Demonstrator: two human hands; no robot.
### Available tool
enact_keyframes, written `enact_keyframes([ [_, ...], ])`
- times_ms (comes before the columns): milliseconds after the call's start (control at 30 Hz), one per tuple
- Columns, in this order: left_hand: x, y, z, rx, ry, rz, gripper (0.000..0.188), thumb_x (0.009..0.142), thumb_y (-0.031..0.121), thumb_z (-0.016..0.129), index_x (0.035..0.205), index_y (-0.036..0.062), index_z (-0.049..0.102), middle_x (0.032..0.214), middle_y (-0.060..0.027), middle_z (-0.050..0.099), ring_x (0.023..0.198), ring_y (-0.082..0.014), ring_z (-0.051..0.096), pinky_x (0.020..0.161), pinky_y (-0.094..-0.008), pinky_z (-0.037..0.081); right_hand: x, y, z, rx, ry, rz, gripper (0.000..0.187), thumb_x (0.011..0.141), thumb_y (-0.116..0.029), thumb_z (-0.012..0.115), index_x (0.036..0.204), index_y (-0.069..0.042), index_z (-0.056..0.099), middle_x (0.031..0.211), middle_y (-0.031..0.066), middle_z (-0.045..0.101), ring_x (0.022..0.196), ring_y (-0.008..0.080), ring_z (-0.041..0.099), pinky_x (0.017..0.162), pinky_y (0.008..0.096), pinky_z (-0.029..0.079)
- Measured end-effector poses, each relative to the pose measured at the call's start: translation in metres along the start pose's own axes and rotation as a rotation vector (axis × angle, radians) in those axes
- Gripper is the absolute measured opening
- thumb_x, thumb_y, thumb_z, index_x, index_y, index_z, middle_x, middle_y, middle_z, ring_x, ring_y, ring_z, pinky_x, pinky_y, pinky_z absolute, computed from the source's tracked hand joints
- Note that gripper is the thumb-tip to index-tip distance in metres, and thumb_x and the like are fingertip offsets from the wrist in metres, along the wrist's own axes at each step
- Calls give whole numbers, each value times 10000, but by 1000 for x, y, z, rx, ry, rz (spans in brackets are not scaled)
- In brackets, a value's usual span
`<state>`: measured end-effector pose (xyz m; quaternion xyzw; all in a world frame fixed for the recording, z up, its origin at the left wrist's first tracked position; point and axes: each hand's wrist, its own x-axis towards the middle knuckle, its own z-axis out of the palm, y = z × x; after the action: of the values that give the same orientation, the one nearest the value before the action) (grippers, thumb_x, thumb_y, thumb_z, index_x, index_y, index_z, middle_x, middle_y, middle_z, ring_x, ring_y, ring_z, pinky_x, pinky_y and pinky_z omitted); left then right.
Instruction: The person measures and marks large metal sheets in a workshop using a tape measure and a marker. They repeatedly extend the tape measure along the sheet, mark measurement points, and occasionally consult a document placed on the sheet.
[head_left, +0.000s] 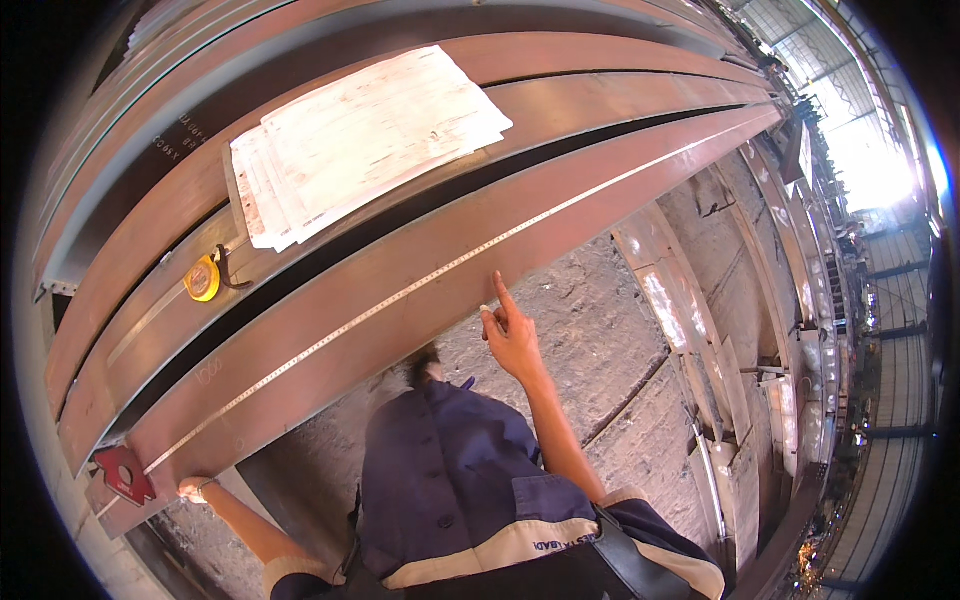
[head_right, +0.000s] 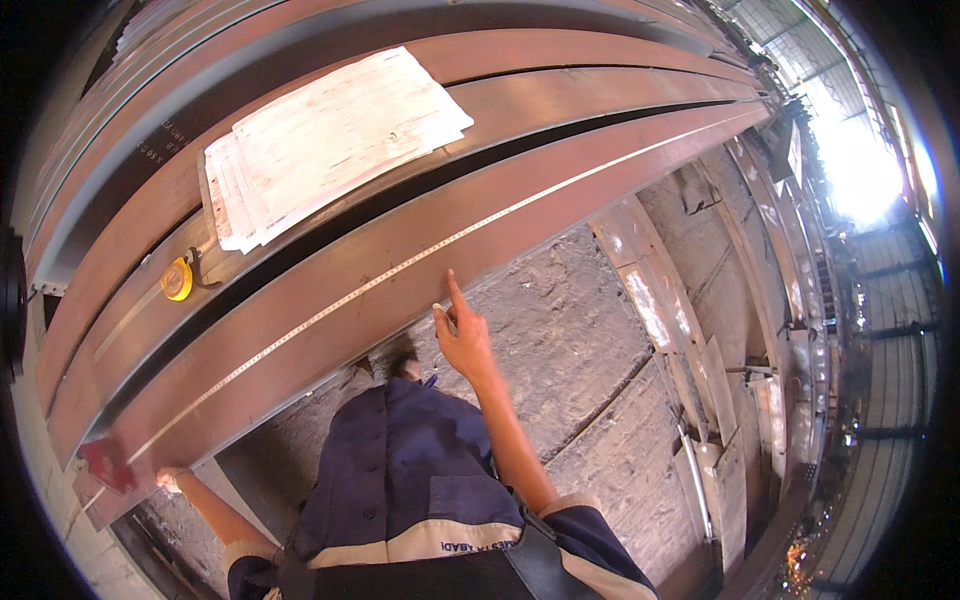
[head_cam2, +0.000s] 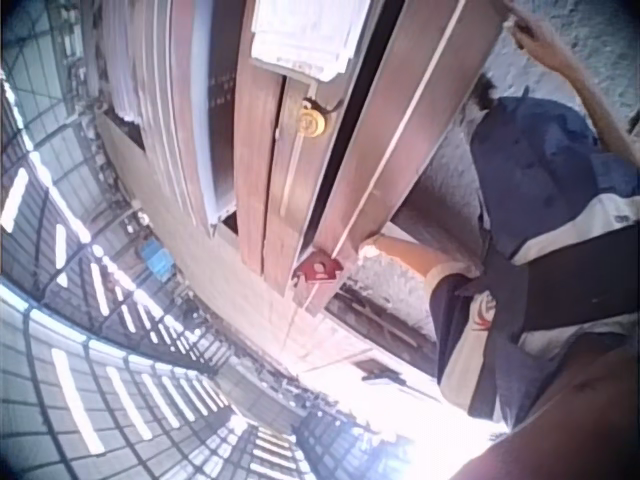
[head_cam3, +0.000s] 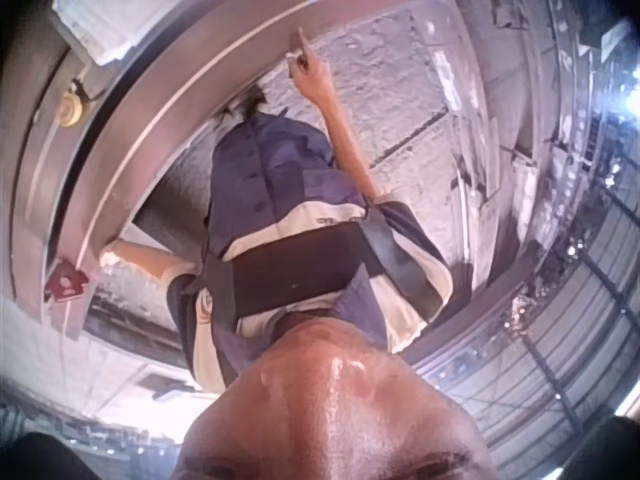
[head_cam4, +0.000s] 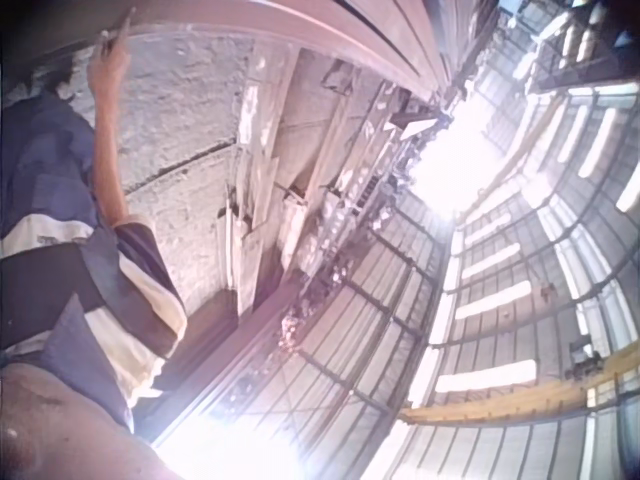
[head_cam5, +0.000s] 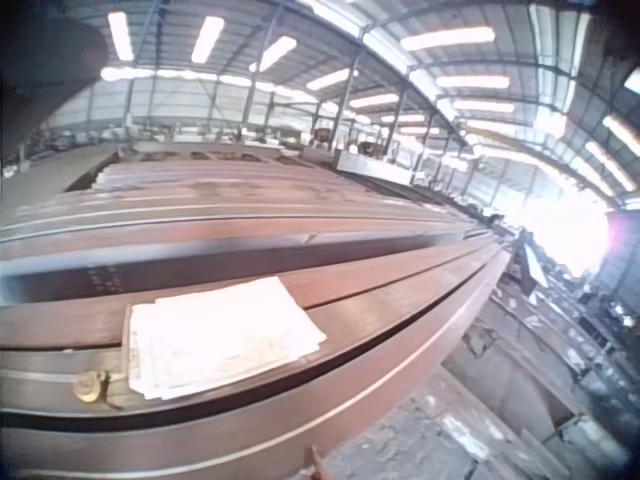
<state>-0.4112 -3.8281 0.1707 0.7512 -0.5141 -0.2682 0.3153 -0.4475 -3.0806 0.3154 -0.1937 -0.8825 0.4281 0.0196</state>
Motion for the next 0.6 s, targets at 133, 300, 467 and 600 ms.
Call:
enact_keyframes([
  [133, 0, 1, -1, -27, -8, -21, 697, 1043, 432, 285, 1173, -144, 655, 1166, -346, 684, 1091, -467, 683, 957, -552, 551, 5, 0, 7, 77, 35, -6, 719, 985, -156, 644, 1625, -122, 318, 666, 170, 578, 604, 321, 604, 647, 420, 485],
  [300, 5, -4, -2, -23, -27, -54, 780, 1040, 485, 265, 1177, -164, 676, 1198, -365, 672, 1120, -482, 668, 990, -565, 531, 11, -1, 6, 85, 41, 24, 715, 997, -166, 633, 1625, -87, 300, 710, 189, 630, 637, 338, 646, 653, 417, 490],
  [467, 0, -3, -2, -113, -27, -6, 741, 1050, 464, 257, 1203, -134, 666, 1200, -356, 674, 1118, -474, 670, 977, -562, 542, 16, -2, 5, 108, 79, 17, 705, 1010, -173, 620, 1632, -109, 293, 746, 194, 680, 657, 352, 684, 661, 411, 517],
  [600, -8, -1, -3, -52, -26, 47, 688, 1060, 430, 250, 1238, -99, 652, 1200, -348, 675, 1121, -469, 671, 969, -569, 545, 18, 1, 4, 41, 67, 37, 707, 1019, -180, 618, 1640, -129, 286, 728, 166, 694, 650, 314, 697, 656, 409, 531],
])
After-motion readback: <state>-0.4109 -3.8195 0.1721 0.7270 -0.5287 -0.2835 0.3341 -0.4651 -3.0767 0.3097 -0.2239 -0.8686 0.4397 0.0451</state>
